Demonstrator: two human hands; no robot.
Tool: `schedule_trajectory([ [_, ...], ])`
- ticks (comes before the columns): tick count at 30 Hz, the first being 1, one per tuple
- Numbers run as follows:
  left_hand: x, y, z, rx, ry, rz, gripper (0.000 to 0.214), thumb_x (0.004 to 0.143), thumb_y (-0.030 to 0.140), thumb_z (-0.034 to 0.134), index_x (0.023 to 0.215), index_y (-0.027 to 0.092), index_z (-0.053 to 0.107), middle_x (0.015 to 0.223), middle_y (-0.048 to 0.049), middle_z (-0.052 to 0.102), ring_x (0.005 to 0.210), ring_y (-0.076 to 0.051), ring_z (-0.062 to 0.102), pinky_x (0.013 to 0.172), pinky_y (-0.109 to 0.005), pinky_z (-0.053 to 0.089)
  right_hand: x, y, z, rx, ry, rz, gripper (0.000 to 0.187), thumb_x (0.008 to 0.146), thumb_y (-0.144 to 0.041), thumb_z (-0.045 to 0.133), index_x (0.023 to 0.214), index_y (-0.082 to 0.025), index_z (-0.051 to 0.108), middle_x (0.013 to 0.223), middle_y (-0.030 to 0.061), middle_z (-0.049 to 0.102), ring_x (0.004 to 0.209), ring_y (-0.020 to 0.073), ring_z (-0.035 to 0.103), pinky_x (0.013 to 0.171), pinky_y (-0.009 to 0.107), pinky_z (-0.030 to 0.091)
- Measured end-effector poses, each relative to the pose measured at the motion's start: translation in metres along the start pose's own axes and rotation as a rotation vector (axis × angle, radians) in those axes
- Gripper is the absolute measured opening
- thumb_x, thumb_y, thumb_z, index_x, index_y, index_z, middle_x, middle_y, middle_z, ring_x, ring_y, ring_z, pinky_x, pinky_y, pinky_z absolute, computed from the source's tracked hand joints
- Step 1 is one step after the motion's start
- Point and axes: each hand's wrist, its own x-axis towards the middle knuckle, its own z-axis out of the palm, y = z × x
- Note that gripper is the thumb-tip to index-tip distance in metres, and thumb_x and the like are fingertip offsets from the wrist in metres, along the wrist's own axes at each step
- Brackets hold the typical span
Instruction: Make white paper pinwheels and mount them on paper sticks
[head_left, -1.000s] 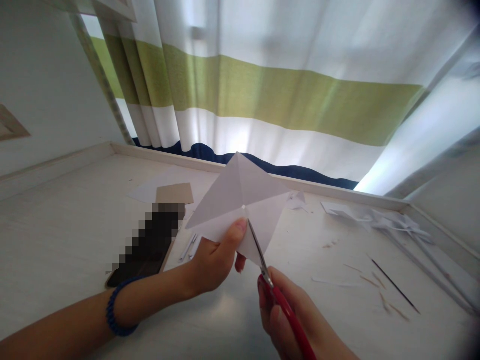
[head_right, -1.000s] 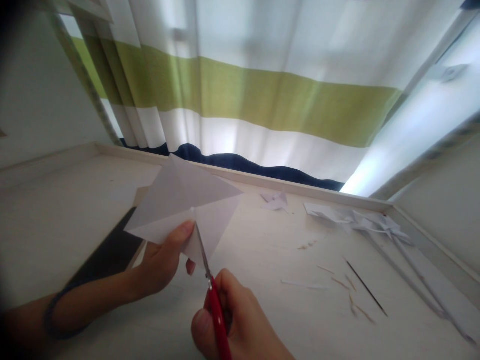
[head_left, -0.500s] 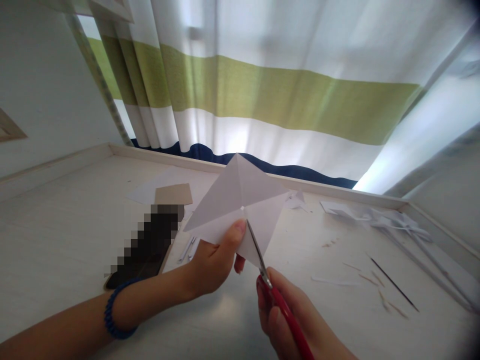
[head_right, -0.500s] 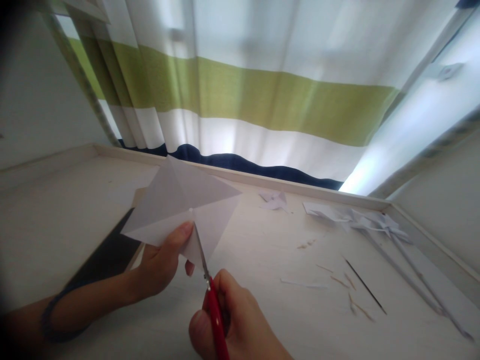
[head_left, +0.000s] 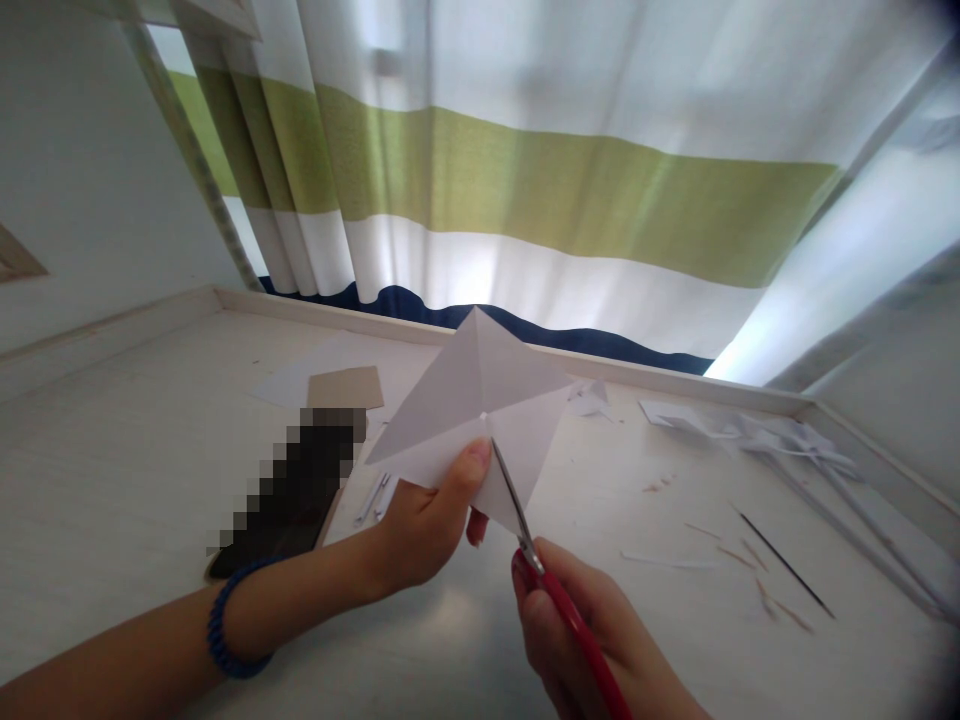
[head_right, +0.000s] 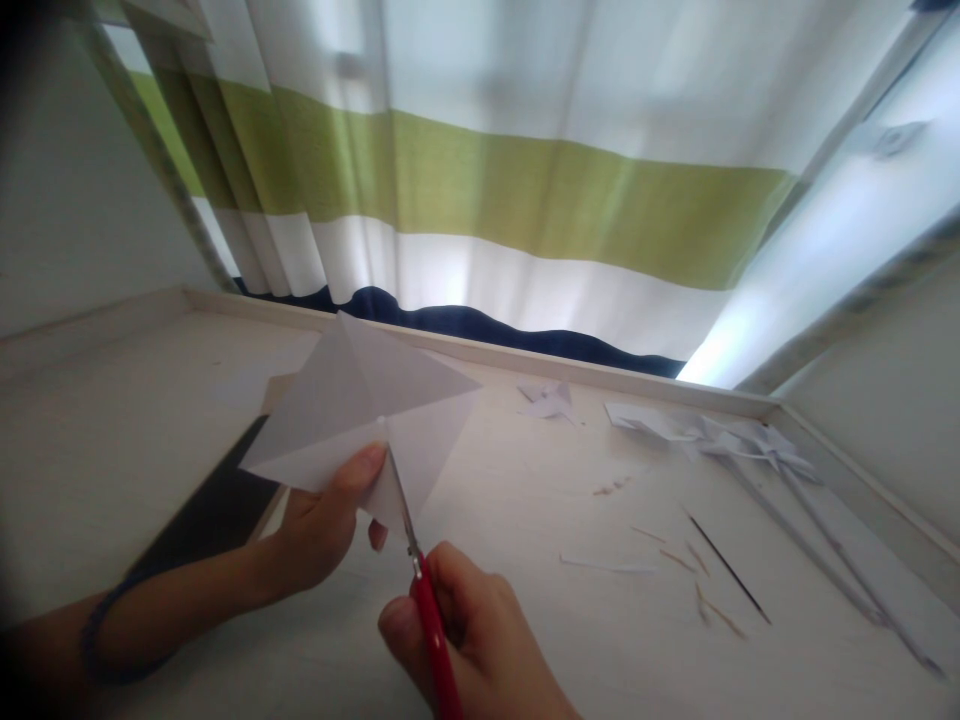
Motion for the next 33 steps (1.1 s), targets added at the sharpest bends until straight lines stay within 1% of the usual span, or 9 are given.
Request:
schedule_trajectory([
  [3,0.0,0.001,0.001,0.001,0.0,0.004,0.05,0.083,0.04,0.035,0.04,0.017,0.042,0.034,0.0049,0.042,0.031,-0.006,0.042,0.032,-0.015,0.032,0.0,0.001,0.001,-0.001,0.008,0.008,0.045,0.072,-0.062,0.042,0.06,-0.02,0.034,0.049,-0.0082,0.026,0.041,0.0057,0.023,0.037,0.02,0.018],
  [9,-0.002,0.001,0.001,0.007,-0.003,-0.013,0.049,0.084,0.039,0.034,0.041,0.017,0.042,0.035,0.0045,0.043,0.032,-0.006,0.043,0.032,-0.015,0.032,0.0,0.002,-0.001,-0.082,0.003,-0.043,0.046,0.073,-0.063,0.039,0.058,-0.021,0.032,0.046,-0.0082,0.025,0.04,0.0056,0.023,0.036,0.02,0.017],
  [16,-0.001,0.001,0.001,0.014,-0.003,0.006,0.049,0.084,0.038,0.034,0.041,0.017,0.042,0.035,0.0049,0.042,0.031,-0.006,0.043,0.031,-0.016,0.033,0.0,0.004,0.0,-0.093,0.005,0.007,0.045,0.073,-0.063,0.038,0.058,-0.021,0.033,0.044,-0.0088,0.025,0.037,0.0052,0.022,0.034,0.02,0.015],
  [22,0.0,0.0,0.002,-0.031,-0.009,-0.014,0.048,0.084,0.037,0.034,0.042,0.016,0.042,0.035,0.0048,0.043,0.03,-0.006,0.043,0.031,-0.015,0.033,0.001,0.003,0.002,-0.087,0.025,-0.008,0.048,0.071,-0.066,0.037,0.058,-0.02,0.034,0.048,-0.0068,0.03,0.041,0.0066,0.026,0.037,0.02,0.02],
  [26,0.0,-0.003,0.003,-0.113,0.001,-0.001,0.044,0.084,0.037,0.034,0.046,0.017,0.043,0.036,0.0048,0.043,0.031,-0.007,0.043,0.032,-0.016,0.035,-0.002,0.003,0.001,-0.089,0.02,0.011,0.05,0.068,-0.07,0.035,0.062,-0.021,0.038,0.05,-0.0055,0.034,0.043,0.0082,0.03,0.04,0.02,0.024],
  [29,0.001,-0.001,0.004,-0.158,0.005,0.01,0.044,0.083,0.04,0.034,0.047,0.017,0.045,0.036,0.0044,0.043,0.032,-0.008,0.044,0.032,-0.017,0.036,-0.006,0.007,-0.001,-0.077,-0.002,0.009,0.048,0.066,-0.069,0.04,0.067,-0.021,0.043,0.055,-0.0032,0.04,0.046,0.0095,0.034,0.042,0.021,0.028],
  [33,0.001,0.006,0.003,-0.102,0.018,0.001,0.05,0.082,0.041,0.034,0.039,0.017,0.043,0.033,0.0032,0.043,0.032,-0.008,0.045,0.037,-0.018,0.04,-0.012,0.01,-0.004,-0.111,0.015,-0.036,0.041,0.067,-0.062,0.045,0.075,-0.022,0.051,0.064,0.0016,0.049,0.054,0.014,0.043,0.052,0.025,0.037],
])
